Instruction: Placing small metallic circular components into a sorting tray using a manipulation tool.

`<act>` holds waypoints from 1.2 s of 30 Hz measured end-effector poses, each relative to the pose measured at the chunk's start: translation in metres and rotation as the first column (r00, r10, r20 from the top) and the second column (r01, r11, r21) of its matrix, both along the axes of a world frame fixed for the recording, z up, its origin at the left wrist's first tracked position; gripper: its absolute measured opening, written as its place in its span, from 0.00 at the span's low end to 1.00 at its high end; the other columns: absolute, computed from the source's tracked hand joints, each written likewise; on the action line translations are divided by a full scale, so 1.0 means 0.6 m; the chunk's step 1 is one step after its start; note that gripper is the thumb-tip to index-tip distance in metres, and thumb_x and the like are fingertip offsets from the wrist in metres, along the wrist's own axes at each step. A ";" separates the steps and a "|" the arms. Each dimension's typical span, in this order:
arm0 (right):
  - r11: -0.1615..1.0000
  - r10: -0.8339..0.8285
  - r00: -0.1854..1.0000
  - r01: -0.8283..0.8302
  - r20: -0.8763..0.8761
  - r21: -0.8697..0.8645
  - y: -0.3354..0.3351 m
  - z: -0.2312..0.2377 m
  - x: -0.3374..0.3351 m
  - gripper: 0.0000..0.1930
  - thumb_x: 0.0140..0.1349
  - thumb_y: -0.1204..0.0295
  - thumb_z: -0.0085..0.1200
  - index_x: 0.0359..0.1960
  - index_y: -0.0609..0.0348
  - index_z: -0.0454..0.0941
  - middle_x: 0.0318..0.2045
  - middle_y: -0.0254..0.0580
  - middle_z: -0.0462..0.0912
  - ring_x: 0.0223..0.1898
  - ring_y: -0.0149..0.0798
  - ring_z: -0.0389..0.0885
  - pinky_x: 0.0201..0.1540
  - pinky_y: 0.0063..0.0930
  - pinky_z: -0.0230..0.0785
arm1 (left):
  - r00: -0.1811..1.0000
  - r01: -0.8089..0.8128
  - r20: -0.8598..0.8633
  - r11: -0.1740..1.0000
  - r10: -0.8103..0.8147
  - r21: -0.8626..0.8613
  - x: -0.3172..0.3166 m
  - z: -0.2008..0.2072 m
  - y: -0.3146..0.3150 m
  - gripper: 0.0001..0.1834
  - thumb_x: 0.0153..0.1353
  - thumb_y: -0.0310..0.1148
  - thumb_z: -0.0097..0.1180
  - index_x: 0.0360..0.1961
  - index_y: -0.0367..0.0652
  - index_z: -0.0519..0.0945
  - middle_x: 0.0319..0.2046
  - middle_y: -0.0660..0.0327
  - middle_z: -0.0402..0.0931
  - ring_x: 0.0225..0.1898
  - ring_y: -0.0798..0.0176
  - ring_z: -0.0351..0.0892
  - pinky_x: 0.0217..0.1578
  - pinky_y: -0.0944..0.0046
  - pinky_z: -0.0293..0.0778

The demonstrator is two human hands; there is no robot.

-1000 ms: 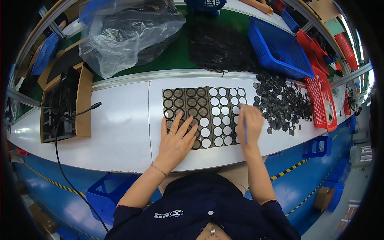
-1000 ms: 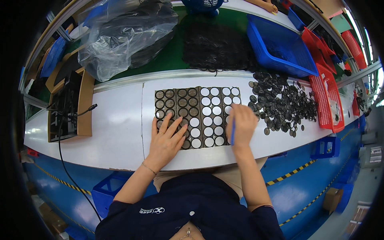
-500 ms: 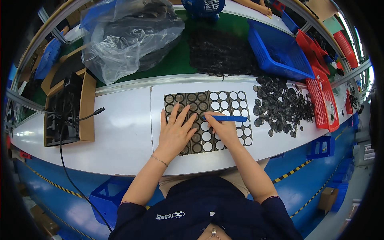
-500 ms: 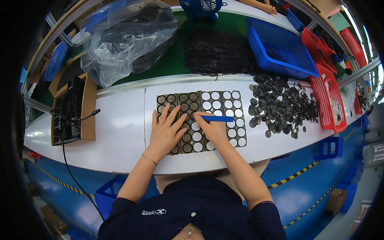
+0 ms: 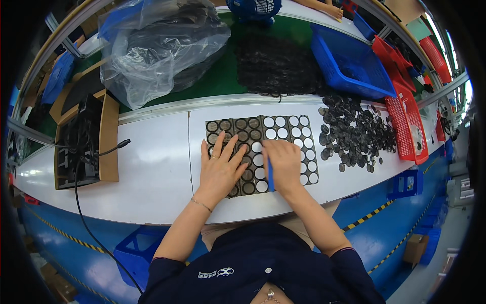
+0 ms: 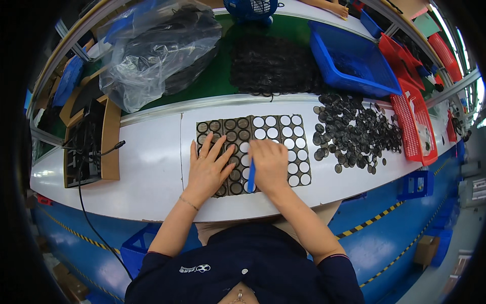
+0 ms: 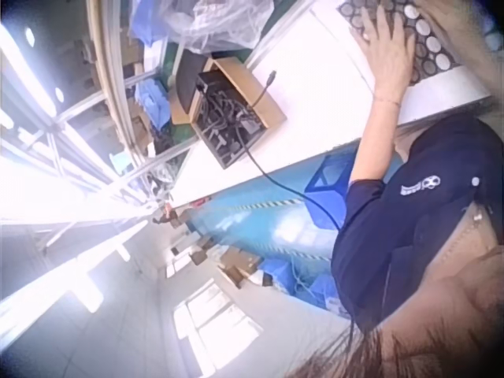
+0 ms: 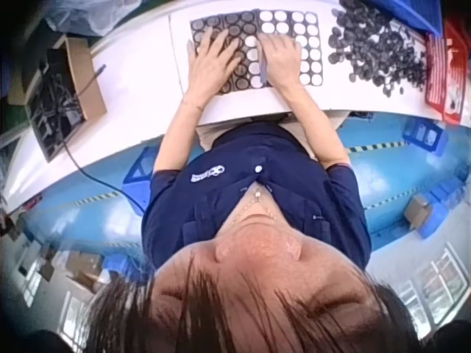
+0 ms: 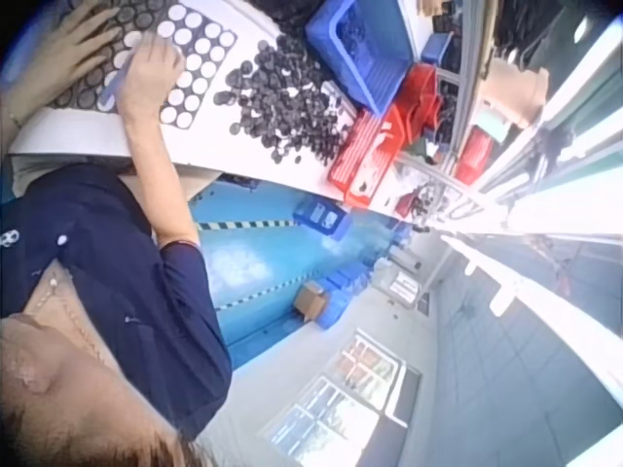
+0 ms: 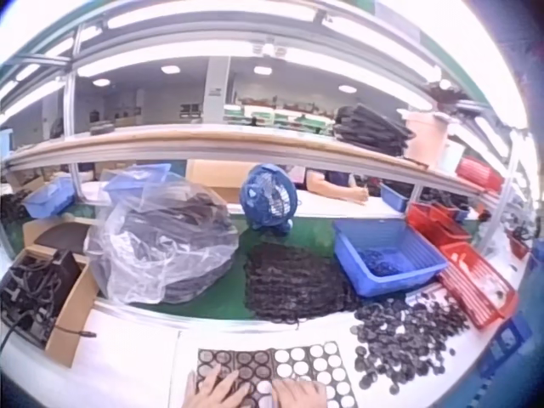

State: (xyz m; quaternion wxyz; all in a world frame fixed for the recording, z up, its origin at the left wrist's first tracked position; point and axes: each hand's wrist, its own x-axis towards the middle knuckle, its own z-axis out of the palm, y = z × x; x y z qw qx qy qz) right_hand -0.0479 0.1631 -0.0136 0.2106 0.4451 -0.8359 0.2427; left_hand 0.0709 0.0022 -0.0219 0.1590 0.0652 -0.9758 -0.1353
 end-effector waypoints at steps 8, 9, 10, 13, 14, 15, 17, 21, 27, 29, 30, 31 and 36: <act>0.849 0.019 0.552 0.431 0.834 -0.305 0.082 0.036 -0.110 0.15 0.69 0.66 0.59 0.50 0.63 0.85 0.38 0.41 0.86 0.36 0.30 0.81 0.33 0.23 0.71 | 0.999 -0.024 -0.044 0.999 0.025 0.031 -0.014 -0.006 -0.003 0.30 0.65 0.47 0.61 0.66 0.50 0.75 0.69 0.57 0.66 0.75 0.48 0.54 0.70 0.28 0.43; 0.864 0.138 0.443 0.382 0.886 -0.326 0.050 0.029 -0.089 0.16 0.69 0.65 0.60 0.50 0.64 0.85 0.37 0.39 0.86 0.33 0.27 0.80 0.30 0.19 0.70 | 0.998 -0.033 -0.043 0.999 0.034 0.023 -0.015 -0.007 -0.004 0.31 0.65 0.48 0.61 0.67 0.50 0.74 0.70 0.57 0.66 0.75 0.48 0.54 0.70 0.28 0.43; 0.873 0.253 0.317 0.332 0.914 -0.356 0.021 0.023 -0.072 0.17 0.69 0.63 0.60 0.50 0.65 0.85 0.35 0.37 0.86 0.30 0.23 0.79 0.27 0.16 0.68 | 0.998 -0.043 -0.035 0.999 0.043 0.015 -0.015 -0.008 -0.006 0.31 0.65 0.48 0.61 0.67 0.50 0.74 0.70 0.58 0.66 0.75 0.48 0.54 0.70 0.28 0.42; 0.938 0.184 0.212 0.254 0.960 -0.236 -0.024 0.022 -0.056 0.18 0.67 0.62 0.61 0.49 0.65 0.85 0.33 0.37 0.86 0.31 0.24 0.80 0.28 0.17 0.69 | 0.998 -0.064 -0.012 0.998 0.064 -0.001 -0.010 -0.011 -0.005 0.31 0.64 0.50 0.61 0.66 0.50 0.75 0.70 0.58 0.65 0.75 0.49 0.54 0.70 0.28 0.41; 0.942 0.182 0.219 0.242 0.959 -0.234 -0.032 0.013 -0.059 0.18 0.67 0.62 0.61 0.49 0.65 0.85 0.32 0.36 0.86 0.31 0.24 0.80 0.28 0.17 0.69 | 0.998 -0.064 -0.016 0.998 0.064 -0.008 -0.012 -0.011 -0.005 0.31 0.64 0.50 0.61 0.66 0.50 0.75 0.70 0.58 0.65 0.75 0.49 0.54 0.70 0.28 0.41; 0.945 0.179 0.226 0.231 0.958 -0.231 -0.035 0.006 -0.061 0.18 0.67 0.62 0.61 0.49 0.64 0.85 0.32 0.36 0.86 0.30 0.24 0.80 0.28 0.17 0.69 | 0.998 -0.064 -0.019 0.998 0.064 -0.015 -0.013 -0.010 -0.005 0.31 0.64 0.50 0.61 0.66 0.50 0.76 0.70 0.58 0.65 0.75 0.49 0.53 0.70 0.28 0.41; 0.954 0.150 0.233 0.222 0.961 -0.202 -0.035 0.004 -0.061 0.18 0.67 0.62 0.61 0.49 0.63 0.85 0.31 0.35 0.86 0.30 0.23 0.80 0.28 0.17 0.68 | 0.998 -0.064 -0.014 0.998 0.064 -0.013 -0.012 -0.008 -0.004 0.31 0.64 0.50 0.61 0.65 0.50 0.76 0.70 0.58 0.65 0.75 0.49 0.53 0.70 0.28 0.42; 0.959 0.127 0.250 0.217 0.960 -0.183 -0.039 0.004 -0.058 0.17 0.67 0.62 0.61 0.48 0.62 0.86 0.31 0.34 0.87 0.30 0.23 0.80 0.27 0.17 0.67 | 0.998 -0.070 -0.009 0.997 0.070 -0.021 -0.010 -0.010 -0.003 0.31 0.64 0.50 0.61 0.65 0.49 0.76 0.70 0.58 0.66 0.75 0.49 0.53 0.71 0.28 0.42; 0.962 0.077 0.296 0.230 0.952 -0.149 -0.044 0.016 -0.050 0.16 0.67 0.63 0.60 0.47 0.64 0.86 0.32 0.37 0.88 0.31 0.27 0.82 0.34 0.21 0.72 | 0.998 -0.067 -0.020 0.997 0.067 -0.028 -0.011 -0.012 -0.002 0.31 0.64 0.50 0.61 0.65 0.49 0.76 0.70 0.58 0.66 0.75 0.49 0.54 0.71 0.29 0.42; 0.966 0.068 0.392 0.203 0.917 -0.159 -0.046 0.009 -0.048 0.16 0.68 0.63 0.59 0.47 0.64 0.86 0.31 0.39 0.88 0.32 0.28 0.83 0.36 0.23 0.74 | 0.998 -0.068 -0.020 0.997 0.067 -0.031 -0.012 -0.012 -0.002 0.31 0.64 0.50 0.61 0.65 0.48 0.76 0.69 0.58 0.66 0.75 0.49 0.54 0.71 0.29 0.42; 0.968 0.065 0.439 0.190 0.896 -0.163 -0.047 0.004 -0.047 0.16 0.68 0.64 0.59 0.47 0.64 0.86 0.31 0.39 0.88 0.32 0.29 0.83 0.37 0.23 0.74 | 0.998 -0.067 -0.021 0.997 0.067 -0.033 -0.012 -0.012 -0.002 0.31 0.64 0.50 0.61 0.65 0.48 0.76 0.69 0.58 0.66 0.75 0.49 0.55 0.71 0.29 0.42; 0.965 0.082 0.444 0.189 0.892 -0.183 -0.048 -0.002 -0.046 0.16 0.68 0.64 0.59 0.47 0.64 0.86 0.31 0.40 0.88 0.32 0.29 0.84 0.37 0.24 0.74 | 0.998 -0.067 -0.020 0.997 0.066 -0.032 -0.013 -0.012 -0.002 0.31 0.64 0.50 0.61 0.65 0.48 0.76 0.69 0.58 0.66 0.75 0.49 0.55 0.71 0.29 0.43; 0.956 0.077 0.347 0.242 0.935 -0.168 -0.051 0.003 -0.047 0.15 0.68 0.63 0.59 0.48 0.63 0.86 0.30 0.40 0.88 0.33 0.29 0.84 0.37 0.23 0.74 | 0.998 -0.068 -0.018 0.997 0.068 -0.023 -0.012 -0.011 -0.003 0.30 0.64 0.49 0.61 0.65 0.48 0.76 0.69 0.58 0.67 0.75 0.49 0.55 0.71 0.29 0.43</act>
